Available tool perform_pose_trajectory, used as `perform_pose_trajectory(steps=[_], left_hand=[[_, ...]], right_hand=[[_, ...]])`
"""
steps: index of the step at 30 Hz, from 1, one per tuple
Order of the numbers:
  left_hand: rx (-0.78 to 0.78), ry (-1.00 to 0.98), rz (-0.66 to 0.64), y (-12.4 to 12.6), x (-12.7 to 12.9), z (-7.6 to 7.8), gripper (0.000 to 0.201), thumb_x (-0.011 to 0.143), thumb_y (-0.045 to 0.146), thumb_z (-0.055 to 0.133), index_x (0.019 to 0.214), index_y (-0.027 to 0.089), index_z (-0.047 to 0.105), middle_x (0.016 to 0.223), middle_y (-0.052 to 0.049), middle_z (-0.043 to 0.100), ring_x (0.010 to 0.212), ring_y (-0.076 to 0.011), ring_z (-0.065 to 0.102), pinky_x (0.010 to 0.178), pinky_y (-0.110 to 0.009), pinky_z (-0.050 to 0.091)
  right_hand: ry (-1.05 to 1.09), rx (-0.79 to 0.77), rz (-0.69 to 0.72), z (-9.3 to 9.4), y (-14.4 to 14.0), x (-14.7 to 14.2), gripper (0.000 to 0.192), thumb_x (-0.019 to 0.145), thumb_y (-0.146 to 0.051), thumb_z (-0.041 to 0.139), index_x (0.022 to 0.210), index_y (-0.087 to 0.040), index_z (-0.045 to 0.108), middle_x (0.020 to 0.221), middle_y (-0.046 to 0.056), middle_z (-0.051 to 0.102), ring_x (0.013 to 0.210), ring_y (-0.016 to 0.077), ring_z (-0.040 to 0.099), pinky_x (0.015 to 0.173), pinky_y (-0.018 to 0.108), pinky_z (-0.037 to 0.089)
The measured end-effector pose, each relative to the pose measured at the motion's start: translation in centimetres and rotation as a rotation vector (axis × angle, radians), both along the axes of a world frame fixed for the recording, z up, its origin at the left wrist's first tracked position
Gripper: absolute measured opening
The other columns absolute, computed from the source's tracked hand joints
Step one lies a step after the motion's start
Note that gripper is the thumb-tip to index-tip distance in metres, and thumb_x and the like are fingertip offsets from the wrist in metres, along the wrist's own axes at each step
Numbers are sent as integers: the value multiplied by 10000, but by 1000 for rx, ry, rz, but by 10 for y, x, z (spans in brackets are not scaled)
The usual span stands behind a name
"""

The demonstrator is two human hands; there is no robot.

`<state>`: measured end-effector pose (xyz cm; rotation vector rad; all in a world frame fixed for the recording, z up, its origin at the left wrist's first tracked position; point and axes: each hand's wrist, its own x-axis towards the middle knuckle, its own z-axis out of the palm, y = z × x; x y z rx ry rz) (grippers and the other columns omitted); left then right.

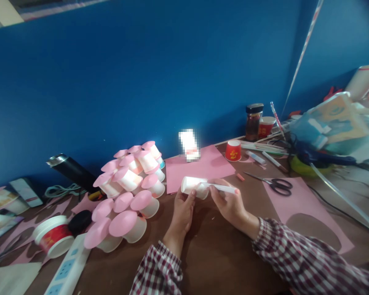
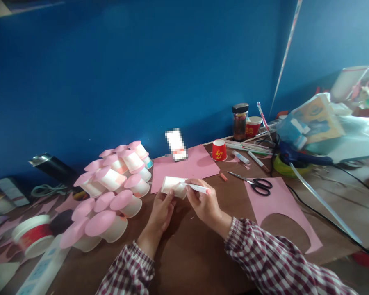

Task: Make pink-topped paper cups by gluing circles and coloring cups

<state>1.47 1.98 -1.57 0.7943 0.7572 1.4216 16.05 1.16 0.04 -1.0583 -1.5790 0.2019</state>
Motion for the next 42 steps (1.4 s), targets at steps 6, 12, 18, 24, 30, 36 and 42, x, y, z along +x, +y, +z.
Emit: perform_pose_trajectory(steps=[6,12,18,24,30,36,42], left_hand=[[-1,13,-2,-1,0,1,489,758,240,690,1223,204,545,1087,-84,667,993,-207,617,918,-357,427],[-5,26,-5,-1,0,1,480,761,248,686,1218,206,548,1077,-84,671,964,-201,625,889,-343,442],[-4,21,-17,-1,1,2,463,763,246,685,1204,196,555,1043,-84,678,966,-198,622,895,-338,441],[-39,16,-4,0,2,3,409,745,291,703,1122,176,595,1050,-93,673,958,-212,623,871,-345,447],[-49,-24,18,0,-2,4,332,753,342,693,1026,174,611,1065,-83,658,957,-203,617,815,-321,463],[-8,-53,12,0,-9,5,305,766,314,684,1034,191,607,1104,-72,642,1003,-207,600,828,-328,469],[-17,-67,3,-2,-9,8,299,813,328,633,1076,195,588,1081,-68,649,987,-192,610,837,-325,474]], right_hand=[[-7,-12,16,2,-1,0,124,870,-210,519,917,-174,628,838,51,679,758,170,647,713,275,518],[-16,13,34,4,-3,-1,121,870,-201,520,936,-176,619,847,54,674,773,174,648,719,280,523],[-10,22,64,1,-3,-2,114,859,-188,537,945,-177,610,857,51,668,790,174,648,733,282,524],[151,-72,160,-1,-4,-2,147,884,-210,524,1016,-187,584,908,60,664,804,176,665,742,288,543],[274,-25,197,2,-1,-1,231,928,-254,451,1106,-188,583,1087,119,637,923,205,640,809,338,533],[175,-78,125,-1,2,-4,285,892,-234,510,1171,-186,540,1047,101,641,944,207,625,843,348,512],[111,-101,148,-2,1,-5,333,845,-219,573,1172,-189,519,1009,79,640,851,180,641,789,306,528]])
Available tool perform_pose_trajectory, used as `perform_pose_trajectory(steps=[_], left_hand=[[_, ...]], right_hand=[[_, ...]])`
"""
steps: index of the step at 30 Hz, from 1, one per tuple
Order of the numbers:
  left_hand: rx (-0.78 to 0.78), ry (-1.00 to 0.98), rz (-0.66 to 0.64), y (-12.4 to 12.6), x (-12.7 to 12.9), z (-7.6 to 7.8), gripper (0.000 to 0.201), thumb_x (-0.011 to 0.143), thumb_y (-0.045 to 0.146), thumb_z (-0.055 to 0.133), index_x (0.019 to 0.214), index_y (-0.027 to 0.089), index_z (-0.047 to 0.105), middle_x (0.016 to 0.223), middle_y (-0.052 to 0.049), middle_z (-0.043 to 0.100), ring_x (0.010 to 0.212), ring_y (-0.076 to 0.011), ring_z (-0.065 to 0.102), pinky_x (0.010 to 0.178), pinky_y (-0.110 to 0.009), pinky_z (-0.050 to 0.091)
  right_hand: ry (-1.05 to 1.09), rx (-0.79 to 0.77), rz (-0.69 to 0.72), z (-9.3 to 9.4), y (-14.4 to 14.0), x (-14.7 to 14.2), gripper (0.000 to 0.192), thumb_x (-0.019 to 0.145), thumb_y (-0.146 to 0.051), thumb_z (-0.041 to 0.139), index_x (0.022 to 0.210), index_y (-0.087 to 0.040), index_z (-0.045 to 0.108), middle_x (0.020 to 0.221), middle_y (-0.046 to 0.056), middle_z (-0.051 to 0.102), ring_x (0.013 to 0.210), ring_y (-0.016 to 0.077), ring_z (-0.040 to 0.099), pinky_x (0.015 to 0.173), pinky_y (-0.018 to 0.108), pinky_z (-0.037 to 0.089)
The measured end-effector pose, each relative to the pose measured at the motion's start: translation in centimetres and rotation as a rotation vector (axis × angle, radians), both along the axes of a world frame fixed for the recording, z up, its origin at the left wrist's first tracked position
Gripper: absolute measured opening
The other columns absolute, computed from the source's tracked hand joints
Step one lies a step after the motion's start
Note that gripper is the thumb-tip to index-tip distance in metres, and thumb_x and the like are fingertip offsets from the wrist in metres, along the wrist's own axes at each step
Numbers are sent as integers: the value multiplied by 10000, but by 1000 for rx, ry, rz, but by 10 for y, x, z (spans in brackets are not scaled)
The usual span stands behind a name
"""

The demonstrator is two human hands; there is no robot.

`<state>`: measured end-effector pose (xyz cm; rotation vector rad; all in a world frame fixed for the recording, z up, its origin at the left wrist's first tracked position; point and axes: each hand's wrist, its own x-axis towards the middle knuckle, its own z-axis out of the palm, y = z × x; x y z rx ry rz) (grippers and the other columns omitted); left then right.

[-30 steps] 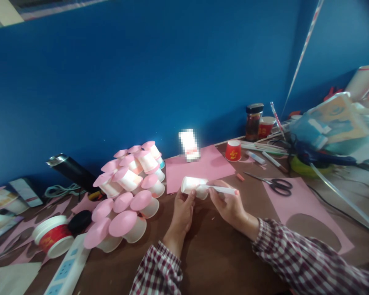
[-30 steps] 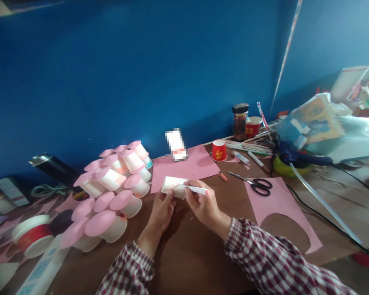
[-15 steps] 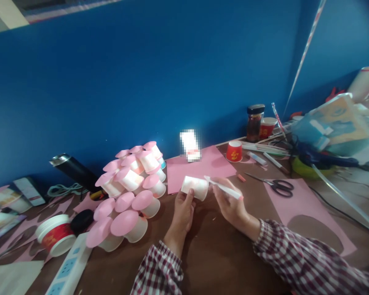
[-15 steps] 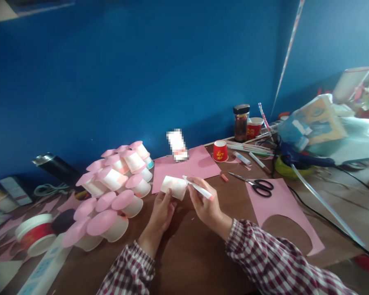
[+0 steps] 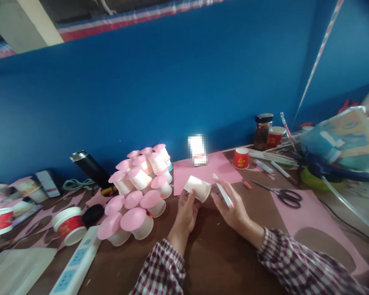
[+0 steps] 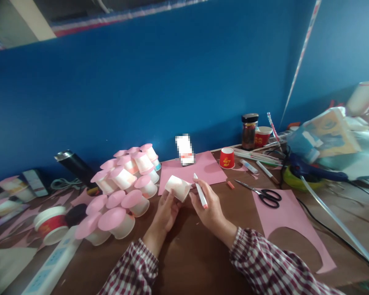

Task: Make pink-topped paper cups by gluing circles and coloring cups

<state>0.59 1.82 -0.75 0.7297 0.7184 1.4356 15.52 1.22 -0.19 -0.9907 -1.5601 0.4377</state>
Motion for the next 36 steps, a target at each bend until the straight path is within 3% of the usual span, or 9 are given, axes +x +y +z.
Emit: perform_pose_trajectory(steps=[10,19,25,36], left_hand=[[-32,-167,-85,3,-3,2,364,852,406,556,1088,135,617,1145,-115,637,1087,-237,571,941,-363,444],[-56,-227,-35,5,-11,2,334,839,403,571,1060,160,633,1078,-87,663,1008,-224,605,915,-374,464],[-100,-194,-85,2,-12,4,437,828,493,542,1004,109,652,941,-118,688,865,-236,638,872,-397,471],[-75,-243,-147,1,-14,1,575,807,618,476,1025,112,639,932,-122,687,821,-224,639,740,-346,499]], right_hand=[[-148,16,130,-7,-1,-4,288,867,-198,510,1155,-198,509,992,85,648,843,196,652,749,302,537],[-175,114,27,-10,0,-3,283,864,-214,513,1145,-190,513,1017,109,640,897,225,646,780,350,540],[-183,104,5,-9,0,-3,277,863,-219,513,1138,-182,519,1009,112,647,897,229,648,776,360,539],[-169,110,25,-12,2,-3,279,873,-225,504,1147,-180,531,1036,115,650,909,229,655,783,358,538]])
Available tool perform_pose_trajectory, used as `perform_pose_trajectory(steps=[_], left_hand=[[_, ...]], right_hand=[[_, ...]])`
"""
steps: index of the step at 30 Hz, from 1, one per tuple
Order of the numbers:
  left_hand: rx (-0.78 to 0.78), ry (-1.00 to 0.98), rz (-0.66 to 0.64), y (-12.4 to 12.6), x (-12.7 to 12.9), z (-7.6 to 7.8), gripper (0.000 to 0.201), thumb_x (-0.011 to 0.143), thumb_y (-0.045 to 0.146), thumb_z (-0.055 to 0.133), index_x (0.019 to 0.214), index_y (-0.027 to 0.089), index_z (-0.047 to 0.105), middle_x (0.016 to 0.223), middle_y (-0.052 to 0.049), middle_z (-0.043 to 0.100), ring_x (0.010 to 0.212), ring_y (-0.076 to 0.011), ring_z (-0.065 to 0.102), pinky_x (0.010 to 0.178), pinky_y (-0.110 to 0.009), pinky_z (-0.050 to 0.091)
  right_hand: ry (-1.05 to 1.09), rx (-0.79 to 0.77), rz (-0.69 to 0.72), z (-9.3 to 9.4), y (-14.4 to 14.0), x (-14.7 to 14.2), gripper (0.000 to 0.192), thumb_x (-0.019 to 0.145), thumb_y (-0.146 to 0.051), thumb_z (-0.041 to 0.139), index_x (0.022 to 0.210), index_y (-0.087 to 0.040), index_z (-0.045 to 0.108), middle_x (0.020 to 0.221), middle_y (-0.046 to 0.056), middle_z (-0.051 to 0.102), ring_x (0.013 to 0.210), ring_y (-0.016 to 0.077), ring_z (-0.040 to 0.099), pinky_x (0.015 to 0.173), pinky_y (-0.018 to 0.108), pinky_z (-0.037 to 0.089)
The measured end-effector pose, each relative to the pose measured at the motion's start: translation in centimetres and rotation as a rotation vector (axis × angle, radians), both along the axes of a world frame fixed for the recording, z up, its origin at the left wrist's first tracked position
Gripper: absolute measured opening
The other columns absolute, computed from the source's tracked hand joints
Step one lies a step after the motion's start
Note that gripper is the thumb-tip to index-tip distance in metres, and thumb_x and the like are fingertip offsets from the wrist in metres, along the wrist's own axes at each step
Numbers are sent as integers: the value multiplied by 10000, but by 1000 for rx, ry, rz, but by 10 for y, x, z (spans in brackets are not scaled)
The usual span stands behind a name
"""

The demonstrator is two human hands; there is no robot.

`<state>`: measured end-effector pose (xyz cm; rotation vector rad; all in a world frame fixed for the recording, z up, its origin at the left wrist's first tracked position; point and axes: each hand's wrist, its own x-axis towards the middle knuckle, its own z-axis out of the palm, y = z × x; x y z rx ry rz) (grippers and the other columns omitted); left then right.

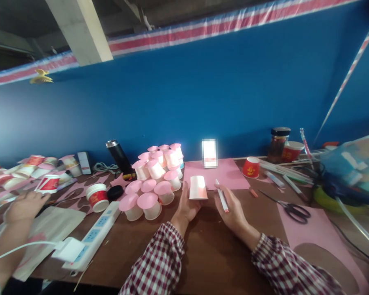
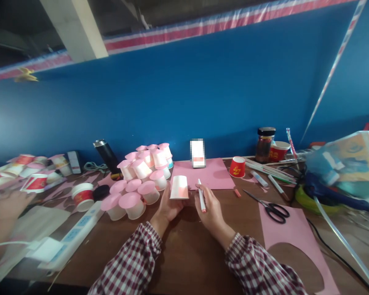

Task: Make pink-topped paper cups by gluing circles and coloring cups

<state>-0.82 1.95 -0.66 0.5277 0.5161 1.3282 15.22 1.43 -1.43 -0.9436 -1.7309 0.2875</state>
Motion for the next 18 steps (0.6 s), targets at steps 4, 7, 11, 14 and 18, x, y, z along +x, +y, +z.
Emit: perform_pose_trajectory(steps=[4,7,11,14,18], left_hand=[[-20,-22,11,0,-1,-1,595,792,638,481,1045,120,628,932,-119,688,809,-214,642,729,-329,501],[-41,6,26,0,1,-1,585,792,632,487,1014,110,633,904,-115,683,794,-203,636,727,-315,498],[-32,101,130,1,6,0,542,793,616,503,987,125,628,878,-89,669,790,-181,625,767,-296,484],[22,142,194,0,12,2,503,794,592,524,1002,143,615,912,-86,669,841,-192,627,843,-322,467],[101,208,158,-4,18,4,518,808,579,511,995,108,618,913,-128,678,832,-223,639,814,-346,478]], right_hand=[[-2,6,7,2,-1,-1,278,869,-228,509,1143,-182,530,1020,114,653,895,231,659,768,355,543],[-7,16,18,4,-4,-2,284,864,-241,528,1143,-184,525,998,108,651,881,228,657,765,352,542],[10,46,46,8,-9,-3,289,858,-242,551,1140,-189,514,963,93,636,836,208,648,749,336,540],[21,62,72,9,-12,-4,291,854,-232,559,1139,-198,510,964,86,632,807,194,645,736,326,540],[13,31,88,7,-13,-6,278,840,-232,579,1111,-201,524,977,90,632,819,200,647,732,325,543]])
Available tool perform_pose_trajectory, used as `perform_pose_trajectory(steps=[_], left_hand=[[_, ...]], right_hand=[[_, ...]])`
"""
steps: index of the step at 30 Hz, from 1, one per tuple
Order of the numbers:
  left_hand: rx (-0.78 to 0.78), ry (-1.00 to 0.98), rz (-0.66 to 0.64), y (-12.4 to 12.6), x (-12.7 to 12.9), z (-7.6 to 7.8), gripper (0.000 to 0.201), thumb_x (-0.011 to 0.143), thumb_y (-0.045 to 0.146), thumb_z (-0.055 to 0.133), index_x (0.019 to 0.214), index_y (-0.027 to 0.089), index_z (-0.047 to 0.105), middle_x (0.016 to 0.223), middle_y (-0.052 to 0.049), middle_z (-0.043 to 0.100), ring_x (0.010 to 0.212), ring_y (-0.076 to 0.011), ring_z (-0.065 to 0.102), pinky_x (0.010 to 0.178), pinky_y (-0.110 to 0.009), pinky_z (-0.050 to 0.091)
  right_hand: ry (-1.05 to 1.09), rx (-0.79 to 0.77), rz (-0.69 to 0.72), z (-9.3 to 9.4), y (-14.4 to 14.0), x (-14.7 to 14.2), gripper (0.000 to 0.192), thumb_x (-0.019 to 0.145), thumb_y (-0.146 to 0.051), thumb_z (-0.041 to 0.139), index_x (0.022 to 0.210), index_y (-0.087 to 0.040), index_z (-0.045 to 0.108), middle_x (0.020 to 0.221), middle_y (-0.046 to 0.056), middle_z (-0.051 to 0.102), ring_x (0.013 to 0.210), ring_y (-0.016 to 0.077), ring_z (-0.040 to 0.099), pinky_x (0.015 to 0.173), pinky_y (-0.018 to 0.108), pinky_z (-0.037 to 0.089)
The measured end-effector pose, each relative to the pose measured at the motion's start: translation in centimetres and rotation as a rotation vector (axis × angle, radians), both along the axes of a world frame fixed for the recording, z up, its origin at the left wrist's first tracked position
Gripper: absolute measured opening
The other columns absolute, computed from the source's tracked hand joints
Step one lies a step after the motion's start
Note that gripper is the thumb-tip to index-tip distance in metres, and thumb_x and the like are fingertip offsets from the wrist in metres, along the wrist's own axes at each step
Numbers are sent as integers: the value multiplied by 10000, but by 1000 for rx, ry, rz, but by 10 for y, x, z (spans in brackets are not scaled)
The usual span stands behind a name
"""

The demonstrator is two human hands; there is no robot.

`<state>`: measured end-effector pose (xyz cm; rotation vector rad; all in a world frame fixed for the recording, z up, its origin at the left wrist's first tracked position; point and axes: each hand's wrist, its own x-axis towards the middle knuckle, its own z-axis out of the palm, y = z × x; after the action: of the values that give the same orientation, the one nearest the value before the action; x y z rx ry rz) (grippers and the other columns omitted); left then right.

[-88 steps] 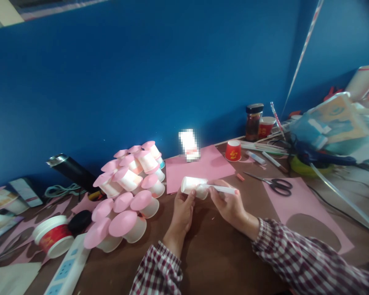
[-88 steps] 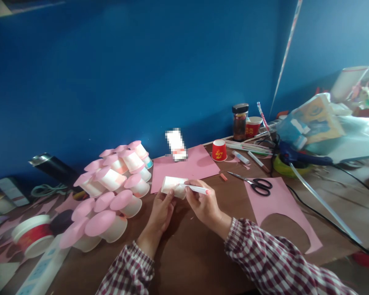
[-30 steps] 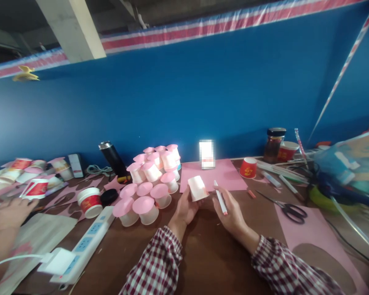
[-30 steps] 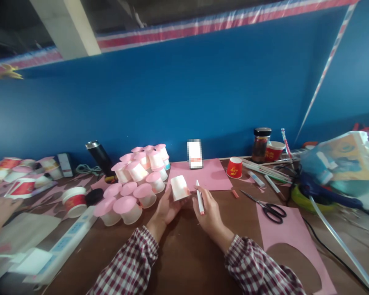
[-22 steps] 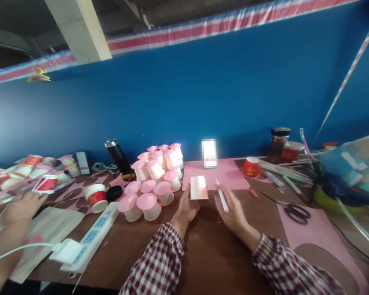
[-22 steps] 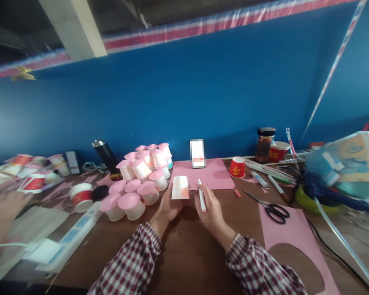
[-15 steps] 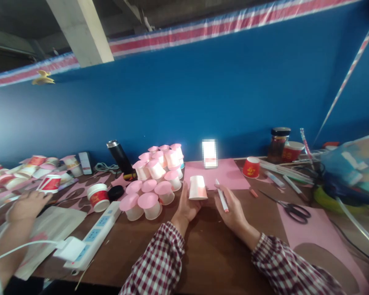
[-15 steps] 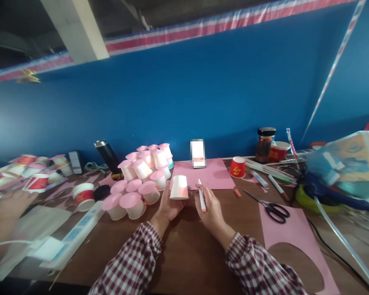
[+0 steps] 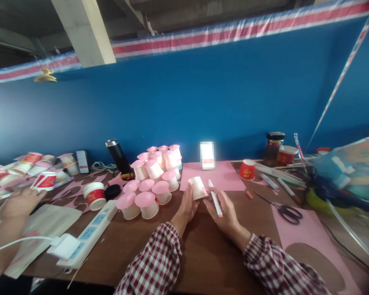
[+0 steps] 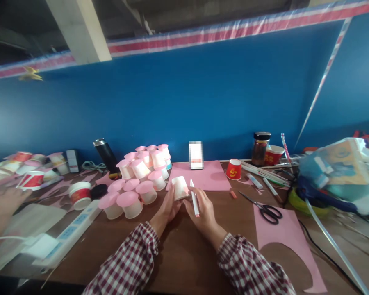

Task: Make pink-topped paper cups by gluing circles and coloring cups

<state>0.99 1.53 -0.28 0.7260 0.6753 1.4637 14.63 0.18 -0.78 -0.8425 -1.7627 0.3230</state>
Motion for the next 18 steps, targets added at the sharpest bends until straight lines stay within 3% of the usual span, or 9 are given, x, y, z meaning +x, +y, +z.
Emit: perform_pose_trajectory(steps=[11,18], left_hand=[[15,17,-19,1,1,-9,487,802,568,535,993,129,620,894,-86,681,826,-190,629,748,-284,467],[58,-19,-79,2,1,-11,368,836,446,553,993,121,626,945,-96,676,866,-195,622,759,-300,477]], right_hand=[[-7,42,-13,-2,5,-1,239,853,-224,537,1091,-202,550,969,90,650,872,212,650,773,327,531],[0,47,-119,-7,11,2,239,867,-223,497,1101,-190,533,1003,100,650,913,226,643,802,353,521]])
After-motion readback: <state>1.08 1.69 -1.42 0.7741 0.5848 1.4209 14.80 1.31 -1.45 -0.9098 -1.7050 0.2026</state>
